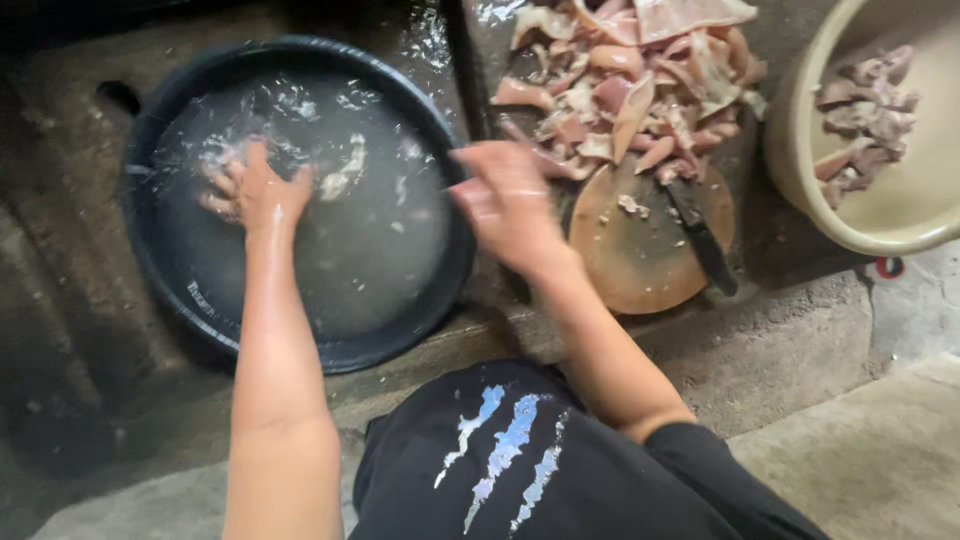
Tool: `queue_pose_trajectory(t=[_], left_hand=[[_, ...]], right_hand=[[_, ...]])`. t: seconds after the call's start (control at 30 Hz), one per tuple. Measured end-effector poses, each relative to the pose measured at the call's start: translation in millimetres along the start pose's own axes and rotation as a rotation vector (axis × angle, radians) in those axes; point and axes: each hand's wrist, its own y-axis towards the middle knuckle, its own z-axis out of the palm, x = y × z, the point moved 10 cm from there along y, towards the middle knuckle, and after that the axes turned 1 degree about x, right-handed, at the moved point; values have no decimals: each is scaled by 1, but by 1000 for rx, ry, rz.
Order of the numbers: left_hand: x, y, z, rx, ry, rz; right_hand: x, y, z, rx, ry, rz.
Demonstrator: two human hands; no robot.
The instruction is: The person washes pieces of meat in a black basin filled with water, then transfers them to a wooden cutting board. Using a knife, they cut the meat into smaller pieces and place them into a white bowl. The person repeats this process of washing, cutting, and transferring the meat throughout the video.
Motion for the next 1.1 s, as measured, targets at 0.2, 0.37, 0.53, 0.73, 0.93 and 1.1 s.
queue_pose_trajectory(t=[0.2, 0.37, 0.53, 0.73, 0.93, 1.1], left_hand=[[99, 7, 113, 241, -183, -83], [35, -21, 99, 71, -795, 4], [10, -37, 141, 232, -477, 59], [-5, -95, 222, 644, -121, 126], [-32, -130, 189, 700, -40, 221], [-58, -77, 98, 335, -271, 228]], right_hand=[[-12, 42, 176, 645, -206, 159], [-52, 17, 273, 792, -494, -99], [-69, -12, 290, 844, -518, -29], [-95, -76, 278, 986, -604, -189], [-88, -124, 285, 1071, -563, -238], [-17, -76, 198, 951, -234, 111]])
